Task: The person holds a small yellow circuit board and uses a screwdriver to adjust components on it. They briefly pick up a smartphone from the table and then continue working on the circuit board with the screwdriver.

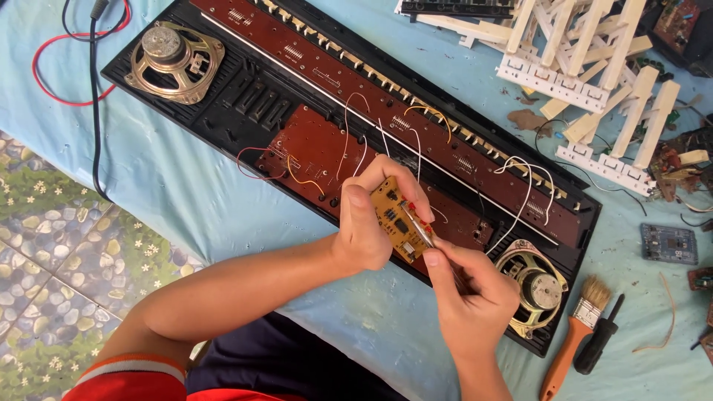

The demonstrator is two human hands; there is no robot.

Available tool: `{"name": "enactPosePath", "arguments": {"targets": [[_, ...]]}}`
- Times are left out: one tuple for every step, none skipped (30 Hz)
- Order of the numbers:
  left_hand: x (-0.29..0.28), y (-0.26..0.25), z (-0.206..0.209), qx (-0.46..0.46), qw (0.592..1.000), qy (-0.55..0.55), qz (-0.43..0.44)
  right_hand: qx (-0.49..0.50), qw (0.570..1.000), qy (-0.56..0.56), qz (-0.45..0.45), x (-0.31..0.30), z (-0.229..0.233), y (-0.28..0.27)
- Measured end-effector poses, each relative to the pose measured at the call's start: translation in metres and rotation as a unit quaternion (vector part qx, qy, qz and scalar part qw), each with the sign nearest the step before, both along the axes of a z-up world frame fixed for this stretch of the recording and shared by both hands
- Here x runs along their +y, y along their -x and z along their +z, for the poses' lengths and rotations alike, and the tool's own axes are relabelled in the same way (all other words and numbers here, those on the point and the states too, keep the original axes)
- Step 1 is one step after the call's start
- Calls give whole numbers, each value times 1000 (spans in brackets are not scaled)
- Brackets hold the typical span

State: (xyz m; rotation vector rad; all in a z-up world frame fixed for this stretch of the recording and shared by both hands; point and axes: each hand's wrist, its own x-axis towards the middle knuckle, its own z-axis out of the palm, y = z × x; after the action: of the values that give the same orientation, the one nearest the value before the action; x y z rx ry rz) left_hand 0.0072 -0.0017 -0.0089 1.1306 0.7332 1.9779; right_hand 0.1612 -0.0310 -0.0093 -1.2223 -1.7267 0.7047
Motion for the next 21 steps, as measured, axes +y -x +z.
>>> {"name": "enactPosePath", "arguments": {"targets": [[0, 0, 0, 0, 1000, -1, 0, 0, 1000, -1, 0, 2, -1, -1], [1, 0, 0, -2, 1000, -1, -3, 13, 1000, 6, 6, 3, -3, -2], [0, 0, 0, -5, 1000, -1, -7, 24, 1000, 14, 11, 4, -4, -3], [0, -1, 0, -6, 1000, -1, -8, 23, 1000, 14, 10, 7, -6, -7], [0, -1, 0, -1, 1000, 9, -10, 8, 999, -21, 25, 10, -9, -9], [0, -1, 1, 4, 1000, 19, -11, -8, 998, -55, 39, 12, -11, -13], [0, -1, 0, 5, 1000, 15, -20, -8, 998, -59, 31, 13, -10, -12], [-1, -1, 0, 9, 1000, 16, -11, -28, 994, -101, 43, 14, -9, -12], [2, -5, 1, 10, 1000, 11, -5, -53, 986, -147, 52, 17, -5, -15], [0, -4, -3, 8, 1000, 2, -17, -58, 985, -156, 41, 15, -6, -11], [2, -6, -6, -20, 1000, 14, -15, -56, 982, -172, 48, 16, -6, -11], [4, -9, -9, -47, 998, 27, -15, -54, 979, -188, 55, 18, -5, -11], [8, -8, -15, -50, 998, 15, -34, -62, 977, -199, 36, 20, -7, -10], [13, -7, -21, -35, 999, 28, -14, -17, 978, -207, 30, 23, -10, -10], [16, -3, -28, -21, 999, 43, 11, 28, 976, -213, 30, 25, -14, -6], [15, -3, -27, -24, 999, 33, -4, 21, 975, -223, 16, 25, -15, -8], [13, -3, -25, -14, 999, 42, 0, 25, 976, -215, 29, 25, -17, -9], [11, -2, -23, -4, 999, 51, 4, 28, 977, -208, 43, 26, -18, -11], [10, -1, -21, -5, 999, 48, -6, 25, 976, -212, 33, 26, -15, -10], [10, 0, -20, 12, 999, 53, 0, 36, 977, -205, 44, 26, -12, -9], [9, 1, -19, 31, 998, 59, 7, 49, 978, -196, 55, 26, -9, -8]]}}
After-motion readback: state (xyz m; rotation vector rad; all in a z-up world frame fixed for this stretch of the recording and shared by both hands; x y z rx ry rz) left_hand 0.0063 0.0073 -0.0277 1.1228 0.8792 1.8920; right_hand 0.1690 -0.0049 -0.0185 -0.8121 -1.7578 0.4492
